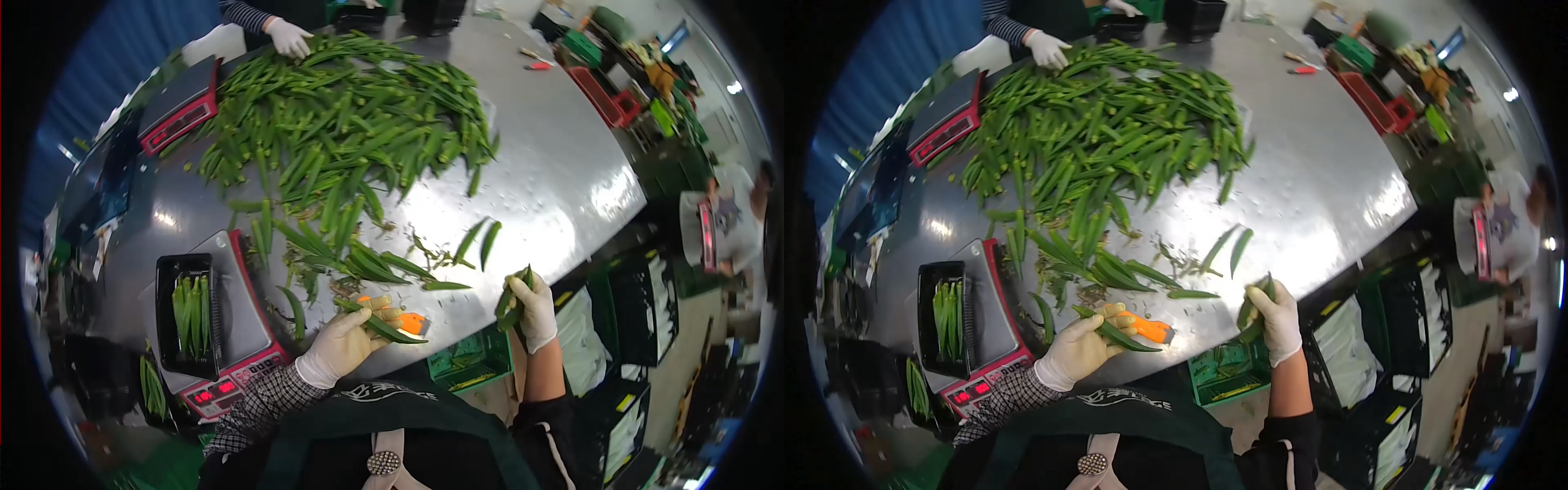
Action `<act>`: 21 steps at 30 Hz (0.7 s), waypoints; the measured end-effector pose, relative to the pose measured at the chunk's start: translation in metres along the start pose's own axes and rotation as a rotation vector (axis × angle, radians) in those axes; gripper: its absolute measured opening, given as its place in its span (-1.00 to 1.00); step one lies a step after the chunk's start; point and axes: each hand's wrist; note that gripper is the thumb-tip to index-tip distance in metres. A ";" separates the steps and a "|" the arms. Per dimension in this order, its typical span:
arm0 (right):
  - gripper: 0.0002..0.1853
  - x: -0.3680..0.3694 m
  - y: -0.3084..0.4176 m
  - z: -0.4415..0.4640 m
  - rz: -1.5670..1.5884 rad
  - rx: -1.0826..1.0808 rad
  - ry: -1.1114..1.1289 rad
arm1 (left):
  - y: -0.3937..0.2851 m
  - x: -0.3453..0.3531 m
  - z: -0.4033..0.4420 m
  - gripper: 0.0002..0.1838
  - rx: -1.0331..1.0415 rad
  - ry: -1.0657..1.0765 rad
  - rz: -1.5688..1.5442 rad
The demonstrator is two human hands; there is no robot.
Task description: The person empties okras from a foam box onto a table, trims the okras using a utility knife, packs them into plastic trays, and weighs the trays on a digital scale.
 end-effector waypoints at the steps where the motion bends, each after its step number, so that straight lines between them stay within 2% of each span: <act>1: -0.90 -0.023 -0.021 -0.007 0.028 -0.012 -0.063 | 0.005 0.003 0.001 -0.57 -0.040 0.014 -0.010; 3: -0.88 -0.052 -0.055 -0.023 -0.047 0.017 -0.225 | 0.015 0.007 0.002 -0.58 -0.122 0.039 -0.031; 5: -0.87 -0.078 -0.093 -0.027 -0.220 -0.091 -0.511 | 0.027 0.013 0.002 -0.60 -0.173 0.046 -0.016; 6: -0.82 -0.089 -0.097 -0.043 -0.131 -0.037 -0.497 | 0.032 0.016 0.005 -0.61 -0.190 0.052 -0.008; 9: -0.76 -0.082 -0.073 -0.075 0.140 -0.052 -0.467 | 0.044 0.025 0.004 -0.62 -0.257 0.043 0.001; 10: -0.71 -0.087 -0.076 -0.076 0.277 -0.065 -0.382 | 0.050 0.028 0.005 -0.63 -0.255 0.068 0.080; 15: -0.75 -0.067 -0.068 -0.085 0.824 -0.185 0.000 | 0.066 0.037 0.010 -0.64 -0.320 0.115 0.151; 17: -0.76 -0.049 -0.066 -0.087 0.917 -0.154 0.045 | 0.072 0.041 0.010 -0.63 -0.335 0.107 0.184; 21: -0.75 0.002 -0.062 -0.089 1.041 -0.160 0.227 | 0.082 0.058 0.009 -0.61 -0.333 0.252 0.278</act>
Point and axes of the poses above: each hand's wrist, its own z-axis towards the middle knuckle, its own x-axis out of the palm, y = z × x, and after that the axes turned 8 degrees about x, right-handed
